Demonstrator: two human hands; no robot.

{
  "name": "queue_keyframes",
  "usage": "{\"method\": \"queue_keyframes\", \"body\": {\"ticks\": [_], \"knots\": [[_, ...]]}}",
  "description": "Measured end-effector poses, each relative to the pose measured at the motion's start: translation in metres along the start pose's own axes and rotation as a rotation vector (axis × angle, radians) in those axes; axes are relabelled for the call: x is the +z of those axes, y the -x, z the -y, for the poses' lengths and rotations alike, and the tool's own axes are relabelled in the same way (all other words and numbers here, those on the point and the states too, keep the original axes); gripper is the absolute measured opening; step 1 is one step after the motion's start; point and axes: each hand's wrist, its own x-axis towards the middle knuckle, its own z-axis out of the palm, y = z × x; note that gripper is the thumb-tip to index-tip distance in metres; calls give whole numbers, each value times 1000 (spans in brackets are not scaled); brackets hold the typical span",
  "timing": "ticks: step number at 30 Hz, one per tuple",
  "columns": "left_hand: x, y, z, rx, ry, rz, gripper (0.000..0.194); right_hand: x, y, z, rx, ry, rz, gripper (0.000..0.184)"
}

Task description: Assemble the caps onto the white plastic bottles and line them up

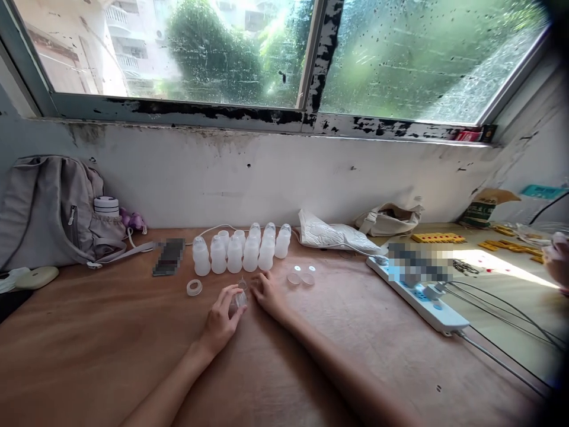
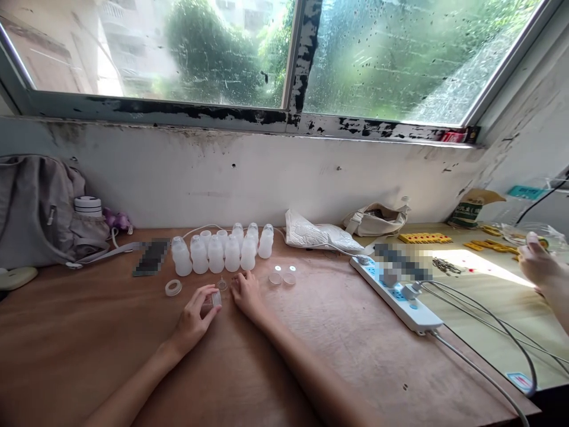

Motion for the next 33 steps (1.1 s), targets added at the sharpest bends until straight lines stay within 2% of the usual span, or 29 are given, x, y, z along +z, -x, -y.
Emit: {"method": "queue_keyframes", "body": {"ticks": [4, 7, 12, 16, 21, 29, 33], "knots": [[-1, 1, -11, -229, 230, 71, 26, -8, 21, 8, -14, -125, -8, 14], [3, 4, -17, -304, 360, 123, 25, -15, 43, 8, -14, -232, 6, 20], [17, 9, -19, -224, 354, 124, 43, -21, 56, 11, -51, -239, 0, 35], [18, 9, -19, -151, 289, 161, 39, -26, 58, 19, -117, -253, 90, 42], [17, 8, -20, -185, 288, 136, 35, -32, 66, 25, -88, -351, 163, 50], [15, 9, -22, -192, 255, 144, 34, -40, 66, 33, 96, -561, 239, 41], [8, 8, -27, -167, 143, 115, 35, -41, 63, 32, 99, -629, 177, 37]]}}
